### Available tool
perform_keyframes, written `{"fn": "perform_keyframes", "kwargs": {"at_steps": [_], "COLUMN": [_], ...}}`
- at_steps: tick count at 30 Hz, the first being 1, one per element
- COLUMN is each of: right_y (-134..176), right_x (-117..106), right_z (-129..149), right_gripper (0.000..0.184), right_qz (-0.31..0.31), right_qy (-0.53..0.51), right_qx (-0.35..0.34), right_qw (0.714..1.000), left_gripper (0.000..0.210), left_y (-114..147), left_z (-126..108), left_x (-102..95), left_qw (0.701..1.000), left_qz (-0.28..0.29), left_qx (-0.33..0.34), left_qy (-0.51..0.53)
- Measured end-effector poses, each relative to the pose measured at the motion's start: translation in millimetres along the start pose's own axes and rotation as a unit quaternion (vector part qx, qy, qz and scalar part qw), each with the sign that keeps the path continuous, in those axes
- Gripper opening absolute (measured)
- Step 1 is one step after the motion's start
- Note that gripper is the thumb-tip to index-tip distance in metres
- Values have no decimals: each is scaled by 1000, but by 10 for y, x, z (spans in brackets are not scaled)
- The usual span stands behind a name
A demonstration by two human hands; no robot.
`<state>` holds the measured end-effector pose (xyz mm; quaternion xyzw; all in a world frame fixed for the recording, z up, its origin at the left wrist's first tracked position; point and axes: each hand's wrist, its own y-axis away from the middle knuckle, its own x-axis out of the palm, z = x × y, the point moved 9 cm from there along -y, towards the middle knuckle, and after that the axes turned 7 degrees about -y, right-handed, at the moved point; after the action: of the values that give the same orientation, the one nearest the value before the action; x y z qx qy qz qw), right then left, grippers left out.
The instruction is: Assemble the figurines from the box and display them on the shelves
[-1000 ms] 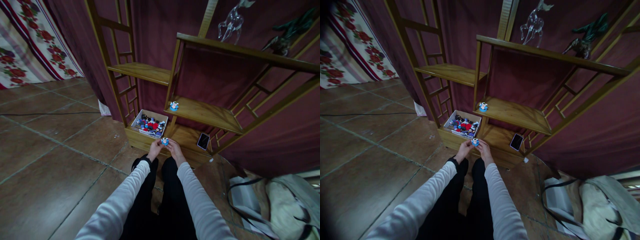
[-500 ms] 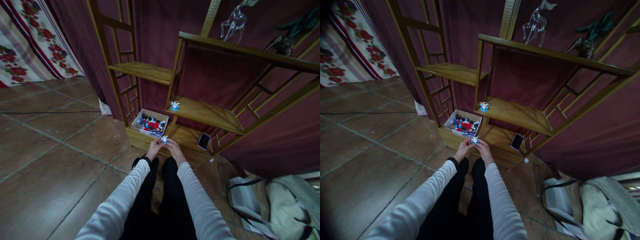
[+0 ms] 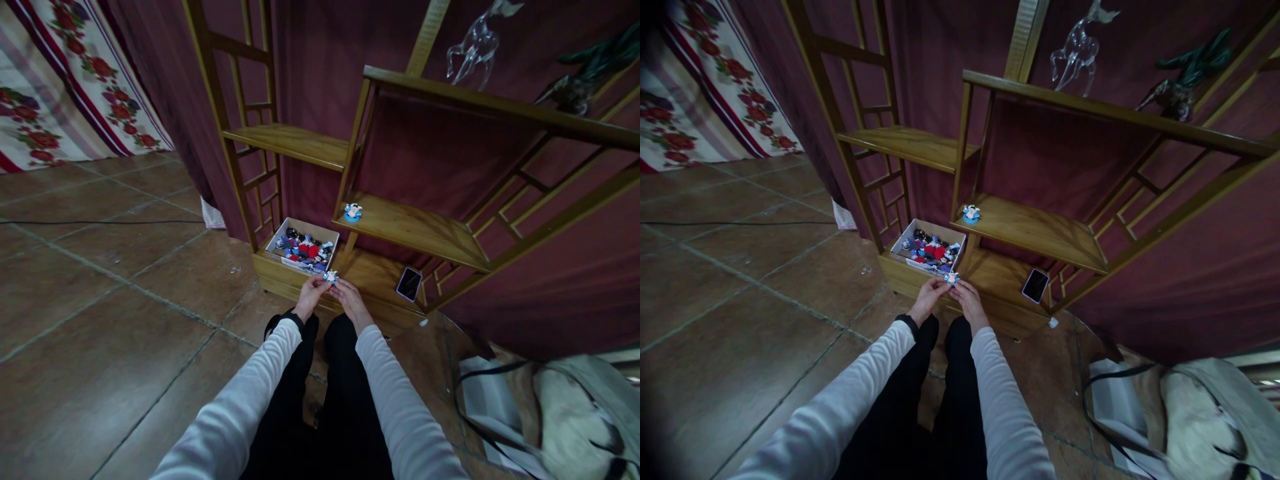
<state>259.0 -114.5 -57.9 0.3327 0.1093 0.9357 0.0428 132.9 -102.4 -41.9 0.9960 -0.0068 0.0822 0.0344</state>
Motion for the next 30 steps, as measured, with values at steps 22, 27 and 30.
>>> {"fn": "perform_keyframes", "kwargs": {"at_steps": [22,27,30], "right_y": [-7,-16,-18], "right_x": [6,41,45], "right_z": [-19,2,30], "right_gripper": [27,28,26], "right_qz": [-2,12,6], "right_qy": [55,62,76], "right_qx": [-2,-33,-61], "right_qw": [999,997,995], "left_gripper": [31,29,27], "left_y": [-8,5,6], "left_z": [95,127,150], "left_x": [16,35,38], "left_qw": [995,987,983], "left_qz": [16,42,47], "left_qx": [-64,-105,-123], "left_qy": [73,114,130]}}
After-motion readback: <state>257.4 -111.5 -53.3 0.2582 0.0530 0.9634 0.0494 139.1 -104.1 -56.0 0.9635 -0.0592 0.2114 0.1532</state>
